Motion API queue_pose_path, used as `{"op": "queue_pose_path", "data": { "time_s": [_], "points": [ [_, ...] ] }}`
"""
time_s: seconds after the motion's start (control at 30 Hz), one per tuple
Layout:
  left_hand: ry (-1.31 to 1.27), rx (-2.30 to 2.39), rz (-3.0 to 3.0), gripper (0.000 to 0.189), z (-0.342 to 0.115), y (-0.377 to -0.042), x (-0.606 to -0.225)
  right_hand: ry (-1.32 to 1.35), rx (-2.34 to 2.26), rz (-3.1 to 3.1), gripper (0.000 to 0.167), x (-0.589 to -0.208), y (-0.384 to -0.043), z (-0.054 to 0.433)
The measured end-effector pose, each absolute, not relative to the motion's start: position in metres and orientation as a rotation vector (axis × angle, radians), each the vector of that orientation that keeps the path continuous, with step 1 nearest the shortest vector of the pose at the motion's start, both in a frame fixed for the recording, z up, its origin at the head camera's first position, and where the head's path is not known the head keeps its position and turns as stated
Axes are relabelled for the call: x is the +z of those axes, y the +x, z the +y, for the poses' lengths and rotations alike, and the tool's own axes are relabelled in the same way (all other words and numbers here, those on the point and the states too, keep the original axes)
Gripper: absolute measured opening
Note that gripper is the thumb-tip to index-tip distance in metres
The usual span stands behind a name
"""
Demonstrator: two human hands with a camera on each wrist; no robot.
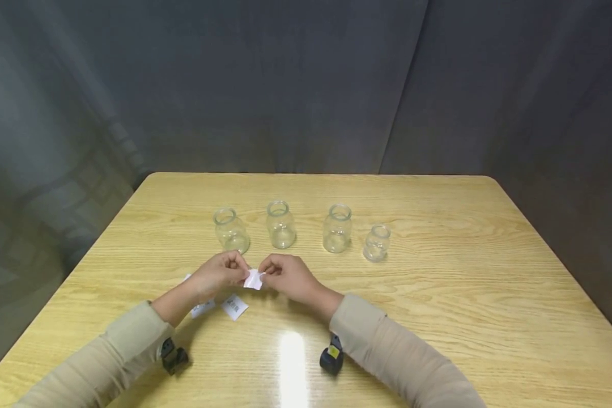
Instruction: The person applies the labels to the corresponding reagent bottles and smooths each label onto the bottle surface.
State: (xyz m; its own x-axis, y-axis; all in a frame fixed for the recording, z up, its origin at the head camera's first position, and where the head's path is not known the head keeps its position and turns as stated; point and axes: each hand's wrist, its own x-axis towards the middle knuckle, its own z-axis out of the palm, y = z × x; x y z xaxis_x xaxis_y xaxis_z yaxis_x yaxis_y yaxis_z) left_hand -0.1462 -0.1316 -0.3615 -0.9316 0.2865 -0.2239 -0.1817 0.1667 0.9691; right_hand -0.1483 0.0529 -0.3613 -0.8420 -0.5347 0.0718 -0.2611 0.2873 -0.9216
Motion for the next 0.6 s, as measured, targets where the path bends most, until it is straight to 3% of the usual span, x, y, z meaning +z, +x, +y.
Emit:
{"op": "queue_pose_path", "data": {
  "time_s": [0.23,0.6],
  "points": [
    [0.102,1.776,2.132,0.015,-0.128,-0.146,-0.363,-0.774,-1.618,2.262,0.008,-0.362,-0.149,0.064],
    [0.180,1.705,2.142,0.014,-0.125,-0.142,-0.361,-0.617,-1.749,2.328,0.005,-0.352,-0.154,0.079]
  ]
}}
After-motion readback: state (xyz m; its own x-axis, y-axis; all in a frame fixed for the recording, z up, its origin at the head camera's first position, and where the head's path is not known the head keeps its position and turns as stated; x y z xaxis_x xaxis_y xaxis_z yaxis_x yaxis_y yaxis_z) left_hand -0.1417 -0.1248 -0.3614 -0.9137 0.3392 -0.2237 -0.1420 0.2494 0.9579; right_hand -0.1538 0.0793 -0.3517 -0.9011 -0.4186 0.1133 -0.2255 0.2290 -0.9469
